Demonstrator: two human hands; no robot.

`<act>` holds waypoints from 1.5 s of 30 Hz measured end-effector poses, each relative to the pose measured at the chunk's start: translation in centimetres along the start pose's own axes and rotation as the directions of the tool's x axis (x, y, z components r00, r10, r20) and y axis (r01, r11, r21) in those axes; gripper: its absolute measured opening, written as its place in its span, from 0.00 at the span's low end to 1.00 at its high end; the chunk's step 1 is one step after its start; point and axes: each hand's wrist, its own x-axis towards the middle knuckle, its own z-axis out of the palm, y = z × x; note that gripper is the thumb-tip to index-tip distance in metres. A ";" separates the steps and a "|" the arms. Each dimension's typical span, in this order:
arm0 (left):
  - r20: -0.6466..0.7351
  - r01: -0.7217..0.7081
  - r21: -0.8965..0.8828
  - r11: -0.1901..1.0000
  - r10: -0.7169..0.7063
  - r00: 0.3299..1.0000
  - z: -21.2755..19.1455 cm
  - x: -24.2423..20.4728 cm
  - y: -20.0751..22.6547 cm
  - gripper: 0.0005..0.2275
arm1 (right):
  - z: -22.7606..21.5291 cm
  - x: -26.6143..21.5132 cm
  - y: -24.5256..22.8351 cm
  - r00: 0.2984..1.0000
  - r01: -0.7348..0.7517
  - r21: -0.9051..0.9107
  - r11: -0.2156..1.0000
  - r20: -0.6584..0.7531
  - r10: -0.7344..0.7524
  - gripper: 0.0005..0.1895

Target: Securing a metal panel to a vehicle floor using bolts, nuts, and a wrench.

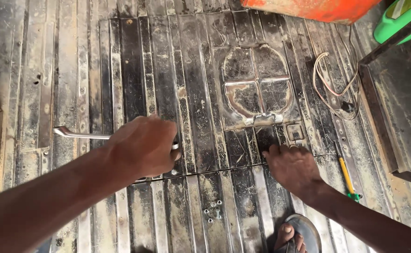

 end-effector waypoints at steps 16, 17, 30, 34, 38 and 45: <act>0.165 0.040 -0.321 0.946 0.014 0.986 -0.7 2.4 3.8 0.18 | -6.9 -1.1 1.4 0.867 -0.389 0.234 0.891 0.421 0.267 0.26; 0.189 0.119 -0.584 0.803 -0.008 0.982 -1.6 2.0 5.2 0.19 | -7.7 -1.4 2.2 0.831 -0.520 0.362 0.774 0.424 0.360 0.28; -0.078 -0.132 -0.962 0.241 0.222 0.972 0.2 10.7 13.0 0.10 | -8.0 -0.3 5.9 0.896 -0.443 0.869 0.219 0.419 0.149 0.28; 0.018 -0.034 -0.929 0.367 0.136 0.991 4.9 12.9 15.0 0.10 | -6.6 -2.4 7.0 0.988 -0.154 0.656 0.739 0.128 0.092 0.22; 0.023 0.018 -0.937 0.348 0.011 1.000 10.3 15.0 18.1 0.04 | -6.0 -1.9 7.2 0.966 -0.193 0.451 0.872 0.242 0.089 0.20; -0.488 -0.464 -0.733 0.498 0.090 0.868 15.7 18.2 18.9 0.08 | -6.7 0.3 7.7 0.920 -0.173 0.346 0.922 0.391 0.026 0.21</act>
